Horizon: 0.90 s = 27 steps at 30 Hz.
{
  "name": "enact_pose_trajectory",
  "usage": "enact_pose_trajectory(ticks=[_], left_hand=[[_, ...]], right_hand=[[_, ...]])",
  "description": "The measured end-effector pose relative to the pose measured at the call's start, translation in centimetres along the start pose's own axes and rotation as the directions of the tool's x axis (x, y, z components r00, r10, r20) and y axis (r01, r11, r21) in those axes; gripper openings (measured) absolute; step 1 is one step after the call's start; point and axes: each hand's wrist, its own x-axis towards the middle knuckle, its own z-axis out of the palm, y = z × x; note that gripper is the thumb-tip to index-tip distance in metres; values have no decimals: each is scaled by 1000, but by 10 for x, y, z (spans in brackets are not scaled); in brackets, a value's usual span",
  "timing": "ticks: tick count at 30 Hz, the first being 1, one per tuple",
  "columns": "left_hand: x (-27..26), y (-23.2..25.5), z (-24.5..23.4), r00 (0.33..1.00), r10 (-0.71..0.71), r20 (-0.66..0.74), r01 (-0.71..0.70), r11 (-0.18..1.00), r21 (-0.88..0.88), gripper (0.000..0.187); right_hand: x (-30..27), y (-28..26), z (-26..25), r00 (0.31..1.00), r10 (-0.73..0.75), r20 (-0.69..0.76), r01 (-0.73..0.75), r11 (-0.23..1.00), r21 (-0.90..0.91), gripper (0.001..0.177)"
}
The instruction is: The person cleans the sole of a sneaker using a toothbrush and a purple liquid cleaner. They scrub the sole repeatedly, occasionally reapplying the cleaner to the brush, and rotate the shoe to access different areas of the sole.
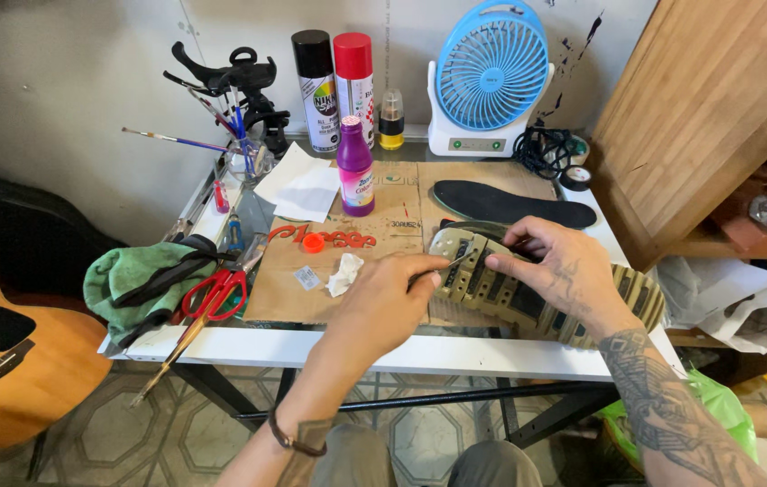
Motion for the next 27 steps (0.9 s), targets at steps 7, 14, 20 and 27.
enact_pose_trajectory(ticks=[7,14,20,27], left_hand=[[-10,22,14,998,63,-31,-50,950,308,27],[-2,46,44,983,149,105,-175,606,776,23],[10,80,55,956,57,287,-289,336,896,29],[96,59,16,844,84,530,-476,574,666,19]], right_hand=[[-2,-4,-1,1000,-22,-14,22,1000,19,43],[-7,-6,-2,996,-72,-50,70,997,-35,41],[-5,1,-1,967,-227,-116,230,973,15,32],[-6,2,1,969,-220,-111,212,974,-82,44]])
